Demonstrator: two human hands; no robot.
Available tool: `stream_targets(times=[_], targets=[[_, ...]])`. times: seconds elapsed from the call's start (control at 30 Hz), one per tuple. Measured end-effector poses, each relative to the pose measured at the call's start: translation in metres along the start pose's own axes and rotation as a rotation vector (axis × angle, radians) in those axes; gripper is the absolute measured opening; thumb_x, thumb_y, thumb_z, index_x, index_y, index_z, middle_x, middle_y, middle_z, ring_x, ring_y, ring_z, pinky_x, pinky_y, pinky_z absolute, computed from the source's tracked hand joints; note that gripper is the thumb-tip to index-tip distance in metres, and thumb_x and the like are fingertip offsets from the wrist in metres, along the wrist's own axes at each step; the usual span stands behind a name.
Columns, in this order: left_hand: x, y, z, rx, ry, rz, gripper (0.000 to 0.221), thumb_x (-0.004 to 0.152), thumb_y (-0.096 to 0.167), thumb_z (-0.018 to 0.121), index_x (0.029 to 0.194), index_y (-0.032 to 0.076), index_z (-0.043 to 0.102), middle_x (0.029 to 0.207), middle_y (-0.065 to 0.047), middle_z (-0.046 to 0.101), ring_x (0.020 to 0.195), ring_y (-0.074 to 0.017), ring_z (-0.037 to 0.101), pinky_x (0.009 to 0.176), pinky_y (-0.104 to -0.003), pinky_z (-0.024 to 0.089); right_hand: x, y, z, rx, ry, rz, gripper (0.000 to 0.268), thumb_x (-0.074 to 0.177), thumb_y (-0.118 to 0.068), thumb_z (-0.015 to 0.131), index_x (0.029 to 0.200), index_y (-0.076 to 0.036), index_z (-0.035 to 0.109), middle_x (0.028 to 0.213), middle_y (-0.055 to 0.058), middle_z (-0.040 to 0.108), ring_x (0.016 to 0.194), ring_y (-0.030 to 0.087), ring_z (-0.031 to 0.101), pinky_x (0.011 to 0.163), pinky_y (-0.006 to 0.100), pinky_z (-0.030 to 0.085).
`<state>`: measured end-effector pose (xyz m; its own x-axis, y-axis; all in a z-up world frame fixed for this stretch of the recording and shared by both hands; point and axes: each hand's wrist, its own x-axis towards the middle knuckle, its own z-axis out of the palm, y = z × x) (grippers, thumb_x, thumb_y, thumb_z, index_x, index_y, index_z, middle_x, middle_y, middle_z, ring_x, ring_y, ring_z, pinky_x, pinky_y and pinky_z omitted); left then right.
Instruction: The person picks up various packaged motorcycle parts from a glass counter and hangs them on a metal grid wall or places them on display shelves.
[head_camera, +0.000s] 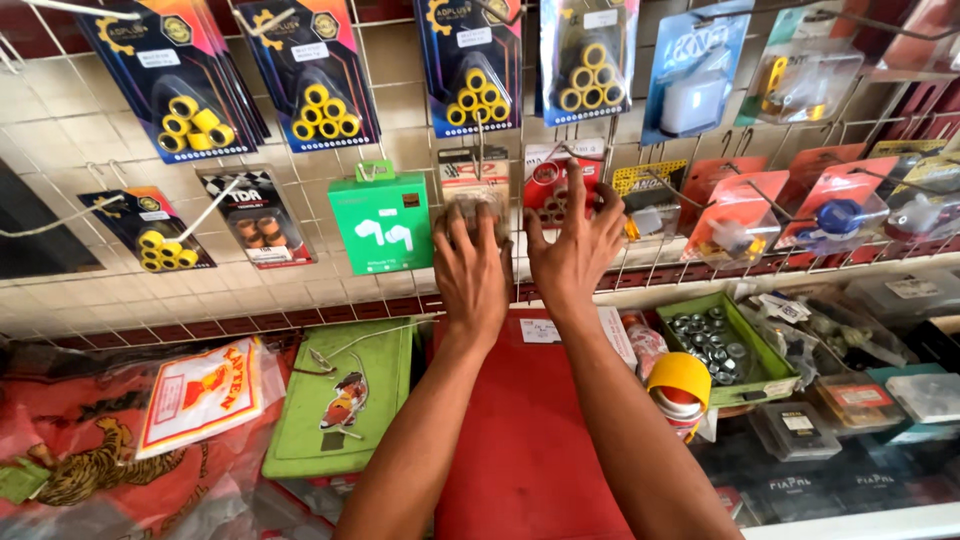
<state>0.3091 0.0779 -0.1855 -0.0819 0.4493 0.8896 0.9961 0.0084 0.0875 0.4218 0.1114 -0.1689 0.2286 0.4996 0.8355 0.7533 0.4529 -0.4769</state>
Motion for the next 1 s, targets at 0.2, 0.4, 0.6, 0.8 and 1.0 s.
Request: stream_targets(times=[0.2,0.4,0.6,0.8,1.0], targets=[[-0.012,0.0,-0.031,-0.238,0.014,0.026,0.076,0.084,0.027,0.079,0.144,-0.003,0.044,0.148,-0.031,0.042,0.132,-0.0488,0.045,0.105,-0.057,0.045,-0.007,-0.004,-0.008,0.02,-0.001,0.016,0.087,0.08,-0.03,0.088,0.155,-0.023,0.044,0.14,0.023,0.045,0.131,0.044,0.043,0.098,0.057,0.037],[-0.015,-0.017,-0.04,-0.113,0.155,-0.062,0.07,0.09,0.027,0.082,0.147,0.008,0.045,0.146,-0.024,0.041,0.134,-0.0438,0.045,0.111,-0.061,0.04,-0.024,-0.004,-0.011,0.103,0.034,-0.113,0.072,0.089,-0.025,0.082,0.153,-0.018,0.05,0.145,0.023,0.045,0.134,0.042,0.043,0.105,0.057,0.038],[0.0,-0.042,-0.052,-0.021,0.184,-0.188,0.092,0.08,0.03,0.088,0.154,0.013,0.037,0.154,-0.031,0.027,0.141,-0.0522,0.033,0.108,-0.063,0.036,-0.037,-0.023,-0.012,0.213,-0.141,-0.231,0.064,0.089,-0.022,0.08,0.147,-0.019,0.054,0.146,0.021,0.046,0.133,0.041,0.046,0.099,0.054,0.041],[0.0,-0.057,-0.056,-0.035,0.101,-0.241,0.103,0.077,0.031,0.09,0.16,0.019,0.03,0.157,-0.034,0.023,0.143,-0.0543,0.032,0.106,-0.062,0.039,-0.038,-0.044,-0.013,0.224,-0.168,-0.301,0.071,0.086,-0.026,0.082,0.15,-0.02,0.053,0.153,0.025,0.041,0.138,0.044,0.041,0.102,0.055,0.041],[0.01,-0.074,-0.057,-0.071,0.094,-0.221,0.108,0.074,0.032,0.092,0.161,0.024,0.029,0.153,-0.035,0.027,0.135,-0.0533,0.039,0.104,-0.062,0.041,-0.042,-0.059,-0.01,0.175,-0.163,-0.292,0.072,0.086,-0.028,0.082,0.151,-0.02,0.051,0.156,0.026,0.038,0.142,0.045,0.039,0.104,0.057,0.039]])
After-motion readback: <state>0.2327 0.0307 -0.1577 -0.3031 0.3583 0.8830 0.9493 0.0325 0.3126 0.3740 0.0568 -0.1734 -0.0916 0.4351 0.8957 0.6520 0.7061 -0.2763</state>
